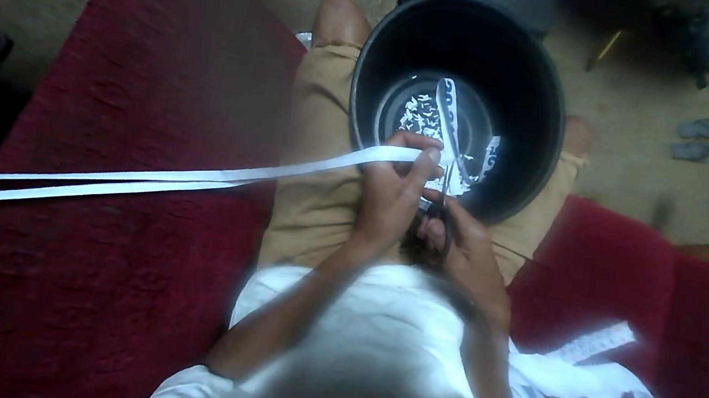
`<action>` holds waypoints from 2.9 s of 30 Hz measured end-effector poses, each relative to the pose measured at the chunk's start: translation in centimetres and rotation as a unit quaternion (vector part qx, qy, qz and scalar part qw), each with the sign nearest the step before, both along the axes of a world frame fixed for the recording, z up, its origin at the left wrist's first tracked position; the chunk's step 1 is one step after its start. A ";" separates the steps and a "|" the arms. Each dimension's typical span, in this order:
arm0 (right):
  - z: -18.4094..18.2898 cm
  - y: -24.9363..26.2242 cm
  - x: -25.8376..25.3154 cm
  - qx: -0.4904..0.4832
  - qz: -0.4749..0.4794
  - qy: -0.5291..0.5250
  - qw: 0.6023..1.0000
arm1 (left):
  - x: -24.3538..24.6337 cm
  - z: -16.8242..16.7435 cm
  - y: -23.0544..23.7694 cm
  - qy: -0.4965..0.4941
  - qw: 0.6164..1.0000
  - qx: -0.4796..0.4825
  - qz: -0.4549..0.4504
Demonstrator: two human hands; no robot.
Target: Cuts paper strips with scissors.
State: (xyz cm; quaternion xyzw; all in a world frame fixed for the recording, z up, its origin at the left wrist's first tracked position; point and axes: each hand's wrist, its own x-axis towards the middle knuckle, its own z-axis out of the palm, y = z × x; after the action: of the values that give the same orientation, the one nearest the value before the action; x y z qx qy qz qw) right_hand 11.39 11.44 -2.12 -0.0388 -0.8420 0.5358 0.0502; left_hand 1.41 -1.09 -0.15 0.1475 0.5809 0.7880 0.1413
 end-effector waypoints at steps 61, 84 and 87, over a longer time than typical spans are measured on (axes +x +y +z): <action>-0.2 -0.3 -0.1 0.000 0.005 0.009 1.000 | 0.3 0.1 0.1 0.010 1.000 -0.003 0.009; -0.1 -0.3 -0.7 0.046 -0.018 0.039 0.998 | 0.5 -0.2 0.2 0.007 1.000 0.000 -0.001; -0.2 -0.3 -0.7 0.042 -0.022 0.037 0.998 | 0.5 -0.3 0.2 0.011 1.000 0.000 0.001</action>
State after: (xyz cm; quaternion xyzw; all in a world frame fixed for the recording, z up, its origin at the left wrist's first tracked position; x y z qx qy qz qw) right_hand 10.69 11.13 -2.29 -0.0349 -0.8604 0.4995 0.0948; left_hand 1.94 -0.86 -0.41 0.1552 0.5827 0.7864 0.1339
